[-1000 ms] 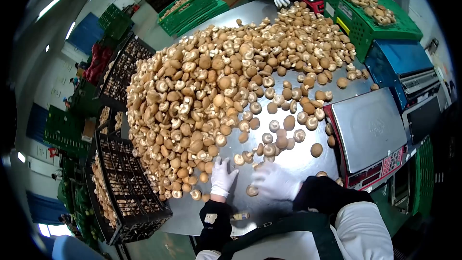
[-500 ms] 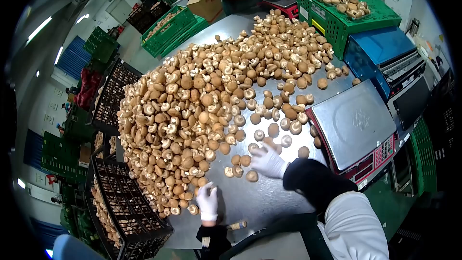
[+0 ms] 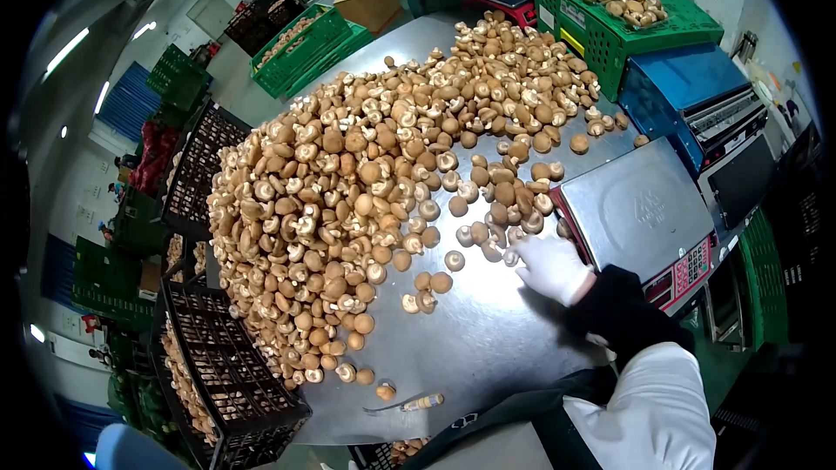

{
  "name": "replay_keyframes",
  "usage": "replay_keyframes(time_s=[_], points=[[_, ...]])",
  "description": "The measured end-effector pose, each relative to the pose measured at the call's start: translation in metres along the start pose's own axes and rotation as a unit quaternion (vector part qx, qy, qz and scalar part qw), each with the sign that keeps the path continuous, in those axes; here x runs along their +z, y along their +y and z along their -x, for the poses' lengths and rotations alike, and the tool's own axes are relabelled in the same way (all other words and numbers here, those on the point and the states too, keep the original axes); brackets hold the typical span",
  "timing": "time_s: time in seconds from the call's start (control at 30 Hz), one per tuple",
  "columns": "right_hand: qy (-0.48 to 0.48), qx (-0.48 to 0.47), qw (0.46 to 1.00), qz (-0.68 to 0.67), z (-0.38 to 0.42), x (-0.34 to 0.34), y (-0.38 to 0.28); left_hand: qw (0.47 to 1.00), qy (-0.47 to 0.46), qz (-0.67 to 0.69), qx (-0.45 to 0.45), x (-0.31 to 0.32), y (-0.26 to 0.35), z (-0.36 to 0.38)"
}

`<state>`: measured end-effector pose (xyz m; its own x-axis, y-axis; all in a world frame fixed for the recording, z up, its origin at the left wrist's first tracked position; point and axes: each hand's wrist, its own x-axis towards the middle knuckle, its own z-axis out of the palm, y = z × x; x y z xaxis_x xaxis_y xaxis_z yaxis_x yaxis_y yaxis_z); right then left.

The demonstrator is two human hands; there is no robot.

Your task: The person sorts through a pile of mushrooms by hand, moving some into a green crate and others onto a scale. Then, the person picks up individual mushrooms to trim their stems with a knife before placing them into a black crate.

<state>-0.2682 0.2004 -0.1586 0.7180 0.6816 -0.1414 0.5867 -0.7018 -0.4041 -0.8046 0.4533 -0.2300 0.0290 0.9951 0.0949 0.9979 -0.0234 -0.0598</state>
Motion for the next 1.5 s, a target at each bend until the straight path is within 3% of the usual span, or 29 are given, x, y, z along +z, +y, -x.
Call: replay_keyframes(time_s=[0.07, 0.1, 0.13, 0.2, 0.23, 0.27, 0.3, 0.33, 0.43, 0.47, 0.53, 0.6, 0.67, 0.77, 0.8, 0.87, 1.0, 1.13, 1.17, 1.2, 1.27, 1.3, 1.33, 1.4, 1.5], points=[[-0.047, 0.035, 0.997, 0.039, 0.035, 0.008, 0.007, 0.99, 0.071, 0.078, 0.089, -0.007, 0.017, 0.002], [-0.091, 0.056, 0.992, 0.069, 0.049, 0.007, 0.005, 0.977, 0.025, 0.195, 0.088, -0.053, 0.067, 0.001], [-0.133, 0.078, 0.983, 0.098, 0.062, 0.008, 0.004, 0.972, 0.049, 0.181, 0.139, -0.029, 0.064, -0.003], [-0.158, 0.085, 0.979, 0.093, 0.083, 0.031, 0.012, 0.92, -0.001, 0.331, 0.21, -0.03, 0.113, -0.01], [-0.119, 0.078, 0.985, 0.097, 0.092, 0.055, 0.024, 0.887, 0.012, 0.392, 0.246, -0.019, 0.142, -0.01], [-0.079, 0.071, 0.989, 0.1, 0.094, 0.082, 0.041, 0.833, -0.124, 0.475, 0.253, -0.025, 0.171, -0.01], [-0.069, 0.11, 0.99, 0.06, 0.088, 0.102, 0.054, 0.827, -0.115, 0.452, 0.313, -0.011, 0.193, -0.013], [-0.06, 0.115, 0.99, 0.055, 0.086, 0.098, 0.053, 0.812, -0.171, 0.421, 0.366, -0.025, 0.224, -0.012], [0.102, 0.107, 0.982, -0.117, 0.08, 0.081, 0.034, 0.767, -0.185, 0.331, 0.517, -0.003, 0.287, -0.012], [0.17, 0.101, 0.976, -0.095, 0.078, 0.089, 0.033, 0.763, -0.199, 0.322, 0.524, 0.013, 0.302, -0.014], [0.155, 0.165, 0.968, -0.106, 0.07, 0.081, 0.02, 0.815, -0.143, 0.224, 0.516, 0.016, 0.335, -0.006], [0.21, 0.147, 0.961, -0.108, 0.057, 0.114, 0.031, 0.798, -0.096, 0.268, 0.531, 0.037, 0.361, -0.005], [0.215, 0.054, 0.963, -0.156, 0.036, 0.127, 0.035, 0.726, -0.115, 0.374, 0.565, 0.041, 0.392, 0.002], [0.287, 0.023, 0.944, -0.164, -0.017, 0.139, 0.031, 0.669, -0.154, 0.475, 0.551, 0.062, 0.443, 0.019], [0.325, 0.021, 0.931, -0.164, -0.036, 0.136, 0.031, 0.689, -0.104, 0.439, 0.568, 0.043, 0.459, 0.029], [0.32, 0.052, 0.933, -0.156, -0.065, 0.128, 0.032, 0.684, -0.138, 0.5, 0.513, 0.04, 0.498, 0.038], [0.375, 0.062, 0.906, -0.188, -0.101, 0.118, 0.042, 0.679, -0.158, 0.525, 0.488, 0.023, 0.572, 0.049], [0.442, 0.2, 0.844, -0.227, -0.15, 0.11, 0.048, 0.674, -0.184, 0.525, 0.487, 0.038, 0.657, 0.044], [0.455, 0.233, 0.829, -0.228, -0.163, 0.105, 0.05, 0.635, -0.186, 0.566, 0.492, 0.04, 0.674, 0.043], [0.469, 0.264, 0.811, -0.229, -0.177, 0.095, 0.053, 0.577, -0.246, 0.607, 0.488, 0.026, 0.689, 0.043], [0.522, 0.301, 0.76, -0.245, -0.209, 0.085, 0.068, 0.534, -0.237, 0.645, 0.493, 0.039, 0.725, 0.038], [0.521, 0.32, 0.754, -0.24, -0.222, 0.081, 0.074, 0.606, -0.162, 0.576, 0.525, 0.026, 0.735, 0.039], [0.52, 0.337, 0.749, -0.234, -0.233, 0.075, 0.077, 0.636, -0.197, 0.545, 0.51, 0.026, 0.749, 0.037], [0.512, 0.376, 0.741, -0.217, -0.259, 0.068, 0.084, 0.582, -0.209, 0.587, 0.523, 0.025, 0.784, 0.027], [0.498, 0.415, 0.731, -0.214, -0.29, 0.051, 0.093, 0.563, -0.261, 0.588, 0.519, 0.033, 0.833, 0.006]])
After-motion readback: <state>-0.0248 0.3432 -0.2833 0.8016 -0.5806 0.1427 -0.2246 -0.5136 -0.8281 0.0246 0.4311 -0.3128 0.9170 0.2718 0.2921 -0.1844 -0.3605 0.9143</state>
